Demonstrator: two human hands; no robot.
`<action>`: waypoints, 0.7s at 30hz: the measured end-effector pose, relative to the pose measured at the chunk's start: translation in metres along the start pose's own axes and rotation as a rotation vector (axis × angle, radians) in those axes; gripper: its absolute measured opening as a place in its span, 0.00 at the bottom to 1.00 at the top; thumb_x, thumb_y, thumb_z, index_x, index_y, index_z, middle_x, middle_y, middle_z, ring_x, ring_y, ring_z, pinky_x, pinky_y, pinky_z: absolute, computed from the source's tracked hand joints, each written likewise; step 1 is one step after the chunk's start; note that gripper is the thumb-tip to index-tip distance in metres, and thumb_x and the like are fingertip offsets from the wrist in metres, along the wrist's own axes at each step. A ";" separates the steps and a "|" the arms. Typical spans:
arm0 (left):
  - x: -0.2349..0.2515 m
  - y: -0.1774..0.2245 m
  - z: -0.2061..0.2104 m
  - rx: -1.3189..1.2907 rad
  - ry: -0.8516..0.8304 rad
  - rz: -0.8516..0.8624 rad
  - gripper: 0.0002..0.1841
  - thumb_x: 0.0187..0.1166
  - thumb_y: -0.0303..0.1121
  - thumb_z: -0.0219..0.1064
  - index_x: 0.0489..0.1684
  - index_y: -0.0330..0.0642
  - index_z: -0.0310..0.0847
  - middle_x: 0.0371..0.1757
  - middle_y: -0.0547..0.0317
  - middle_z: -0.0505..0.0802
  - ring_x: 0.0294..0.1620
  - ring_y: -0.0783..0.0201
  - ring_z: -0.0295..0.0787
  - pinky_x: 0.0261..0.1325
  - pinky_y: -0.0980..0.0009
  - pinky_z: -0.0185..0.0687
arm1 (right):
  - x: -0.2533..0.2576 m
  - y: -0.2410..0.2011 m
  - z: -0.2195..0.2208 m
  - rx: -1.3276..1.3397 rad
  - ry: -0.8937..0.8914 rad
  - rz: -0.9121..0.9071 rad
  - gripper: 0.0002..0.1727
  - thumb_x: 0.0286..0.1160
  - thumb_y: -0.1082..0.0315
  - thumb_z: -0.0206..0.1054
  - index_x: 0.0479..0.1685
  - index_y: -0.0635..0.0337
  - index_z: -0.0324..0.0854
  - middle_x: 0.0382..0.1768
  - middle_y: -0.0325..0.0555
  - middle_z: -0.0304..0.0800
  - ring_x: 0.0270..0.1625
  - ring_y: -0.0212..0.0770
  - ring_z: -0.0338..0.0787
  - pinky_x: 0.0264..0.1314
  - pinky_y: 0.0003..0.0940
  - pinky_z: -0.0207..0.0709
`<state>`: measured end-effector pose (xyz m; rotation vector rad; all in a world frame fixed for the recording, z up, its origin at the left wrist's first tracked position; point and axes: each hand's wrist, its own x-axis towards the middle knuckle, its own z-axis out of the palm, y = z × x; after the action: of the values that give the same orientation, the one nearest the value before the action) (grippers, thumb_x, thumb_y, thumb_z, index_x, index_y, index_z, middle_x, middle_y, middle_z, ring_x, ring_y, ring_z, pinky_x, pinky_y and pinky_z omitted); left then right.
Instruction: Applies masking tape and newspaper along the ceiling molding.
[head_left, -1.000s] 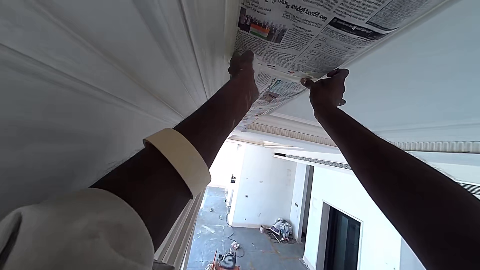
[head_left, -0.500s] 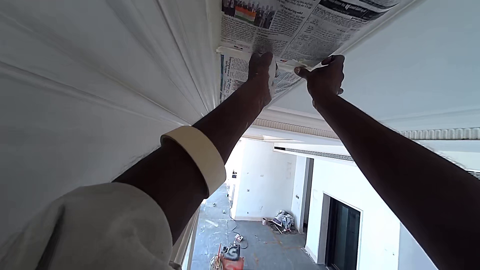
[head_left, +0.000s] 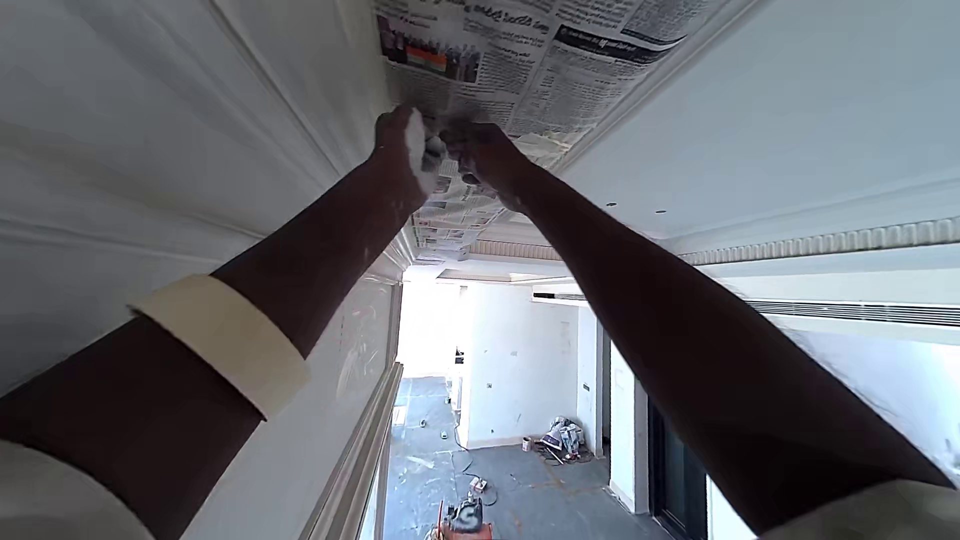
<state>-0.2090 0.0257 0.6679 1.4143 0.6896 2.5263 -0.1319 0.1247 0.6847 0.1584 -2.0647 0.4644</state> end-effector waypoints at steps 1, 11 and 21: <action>0.000 0.001 -0.001 -0.022 -0.006 -0.012 0.08 0.83 0.21 0.49 0.46 0.47 0.64 0.37 0.60 0.73 0.33 0.68 0.74 0.43 0.74 0.77 | 0.005 0.000 -0.001 -0.046 0.058 -0.019 0.18 0.93 0.66 0.51 0.66 0.68 0.79 0.58 0.53 0.87 0.52 0.36 0.85 0.51 0.33 0.78; 0.004 0.001 -0.011 -0.053 -0.077 -0.014 0.11 0.79 0.17 0.49 0.48 0.46 0.65 0.44 0.55 0.75 0.44 0.62 0.78 0.54 0.65 0.79 | -0.020 0.035 -0.045 -0.102 0.431 0.028 0.14 0.87 0.65 0.58 0.37 0.64 0.86 0.42 0.46 0.92 0.42 0.35 0.86 0.48 0.40 0.78; 0.004 0.003 -0.011 -0.013 0.037 0.007 0.09 0.88 0.23 0.46 0.59 0.42 0.64 0.50 0.52 0.74 0.50 0.61 0.79 0.59 0.66 0.81 | -0.019 0.030 -0.046 -0.276 0.139 0.000 0.19 0.83 0.75 0.54 0.69 0.70 0.78 0.68 0.58 0.84 0.66 0.42 0.84 0.68 0.39 0.75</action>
<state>-0.2197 0.0206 0.6675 1.3718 0.6747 2.5639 -0.0943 0.1686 0.6818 -0.0376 -1.9685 0.1811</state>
